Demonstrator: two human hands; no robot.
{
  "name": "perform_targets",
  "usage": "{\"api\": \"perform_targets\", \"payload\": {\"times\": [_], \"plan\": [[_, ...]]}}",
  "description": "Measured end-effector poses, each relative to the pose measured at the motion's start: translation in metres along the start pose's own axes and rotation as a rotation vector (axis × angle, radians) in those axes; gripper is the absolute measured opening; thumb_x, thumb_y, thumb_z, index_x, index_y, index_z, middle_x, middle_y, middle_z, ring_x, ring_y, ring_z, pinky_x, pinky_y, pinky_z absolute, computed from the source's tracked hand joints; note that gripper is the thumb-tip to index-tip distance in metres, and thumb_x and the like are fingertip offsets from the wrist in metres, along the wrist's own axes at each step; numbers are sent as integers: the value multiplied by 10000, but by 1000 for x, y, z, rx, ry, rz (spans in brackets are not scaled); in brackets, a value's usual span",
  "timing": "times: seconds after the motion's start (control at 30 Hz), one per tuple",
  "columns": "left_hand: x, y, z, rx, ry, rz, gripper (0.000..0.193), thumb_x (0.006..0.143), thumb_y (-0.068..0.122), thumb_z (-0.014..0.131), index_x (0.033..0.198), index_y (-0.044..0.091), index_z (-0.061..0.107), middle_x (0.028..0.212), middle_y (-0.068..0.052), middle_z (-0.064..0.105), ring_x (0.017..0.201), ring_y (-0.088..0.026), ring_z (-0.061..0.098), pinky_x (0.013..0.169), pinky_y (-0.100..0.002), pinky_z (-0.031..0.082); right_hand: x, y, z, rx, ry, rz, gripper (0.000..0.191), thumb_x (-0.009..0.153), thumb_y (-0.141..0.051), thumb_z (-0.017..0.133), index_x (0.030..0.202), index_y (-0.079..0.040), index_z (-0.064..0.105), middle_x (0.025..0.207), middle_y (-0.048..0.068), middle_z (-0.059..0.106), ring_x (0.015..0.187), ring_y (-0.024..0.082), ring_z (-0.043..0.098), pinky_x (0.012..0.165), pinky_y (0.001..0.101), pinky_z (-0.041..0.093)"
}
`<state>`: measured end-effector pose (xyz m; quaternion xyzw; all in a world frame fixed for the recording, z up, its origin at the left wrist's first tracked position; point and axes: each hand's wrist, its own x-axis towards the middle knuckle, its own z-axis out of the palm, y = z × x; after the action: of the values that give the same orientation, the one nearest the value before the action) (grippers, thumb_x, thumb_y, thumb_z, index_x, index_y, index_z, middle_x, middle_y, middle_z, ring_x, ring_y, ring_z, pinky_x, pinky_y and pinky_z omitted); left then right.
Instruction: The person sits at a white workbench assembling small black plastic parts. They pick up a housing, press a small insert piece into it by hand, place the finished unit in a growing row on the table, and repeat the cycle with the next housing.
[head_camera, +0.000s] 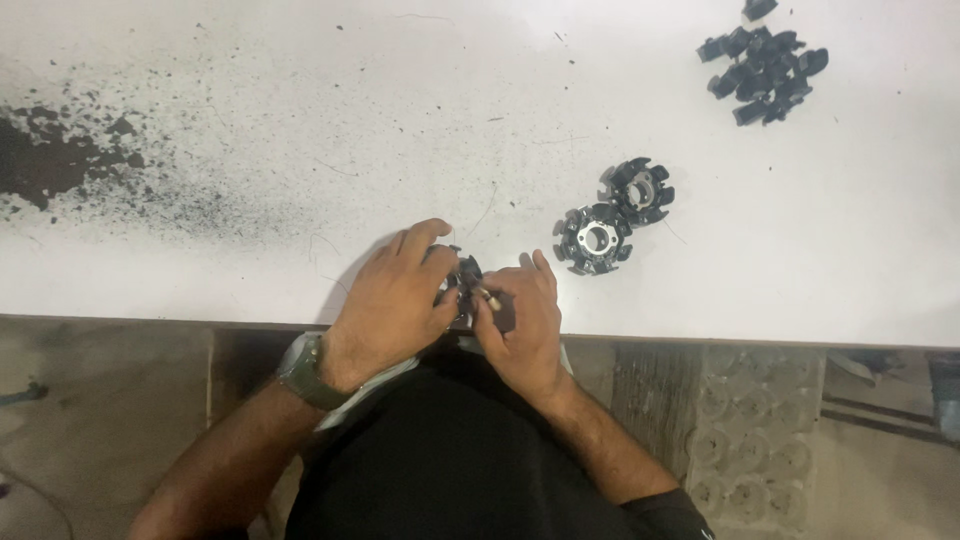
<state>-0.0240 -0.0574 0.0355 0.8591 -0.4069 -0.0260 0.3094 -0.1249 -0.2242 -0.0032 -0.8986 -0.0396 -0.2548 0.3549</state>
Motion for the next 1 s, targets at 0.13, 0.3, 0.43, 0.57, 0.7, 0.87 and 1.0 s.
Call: {"api": "perform_targets", "payload": {"times": [0.13,0.3,0.43,0.57,0.7,0.87,1.0], "plan": [[-8,-2,7,-94,20,-108,215,820,149,760,977,23,685,1347,-180,563,1185,-366,579,958,-480,497,-5,-4,0,-31,12,8,288,888,-20,740,1133,-76,600,1063,76,688,1054,277,664,1224,593,334],[-15,-1,12,-162,141,-137,163,864,115,753,1000,46,697,1363,-150,603,1161,-322,601,951,-459,516,1,-7,-2,-85,-11,-26,305,849,-16,757,1114,-74,619,1026,75,672,1035,284,644,1205,580,358],[-18,-2,15,-128,247,-40,154,866,101,772,1003,67,710,1350,-143,593,1192,-306,588,987,-448,487,7,-11,-6,-118,-77,-15,302,815,-20,773,1082,-77,643,1002,72,669,1015,289,632,1189,569,365],[-20,-1,19,-100,235,-48,167,807,89,786,955,76,711,1311,-112,609,1194,-296,586,1015,-470,450,13,-14,-6,-104,-88,7,268,817,-25,779,1048,-79,655,963,60,673,956,283,643,1154,570,413],[-19,1,26,-159,258,-77,143,839,110,793,951,84,707,1313,-102,615,1179,-287,580,1010,-465,454,16,-13,-7,-50,-74,9,235,838,-14,756,1041,-75,656,953,57,684,924,282,666,1131,562,464],[-18,-4,37,-129,318,-76,119,863,92,774,931,66,679,1317,-108,613,1174,-285,578,996,-468,451,14,-12,-8,-43,-84,21,229,844,-12,755,1043,-63,656,939,65,678,901,280,674,1119,550,482],[-18,-6,42,-83,330,-79,131,816,60,753,878,56,638,1279,-102,619,1165,-297,583,999,-486,446,13,-11,-6,-17,-52,13,235,858,2,762,1053,-60,646,941,63,678,904,281,680,1115,535,510]]}}
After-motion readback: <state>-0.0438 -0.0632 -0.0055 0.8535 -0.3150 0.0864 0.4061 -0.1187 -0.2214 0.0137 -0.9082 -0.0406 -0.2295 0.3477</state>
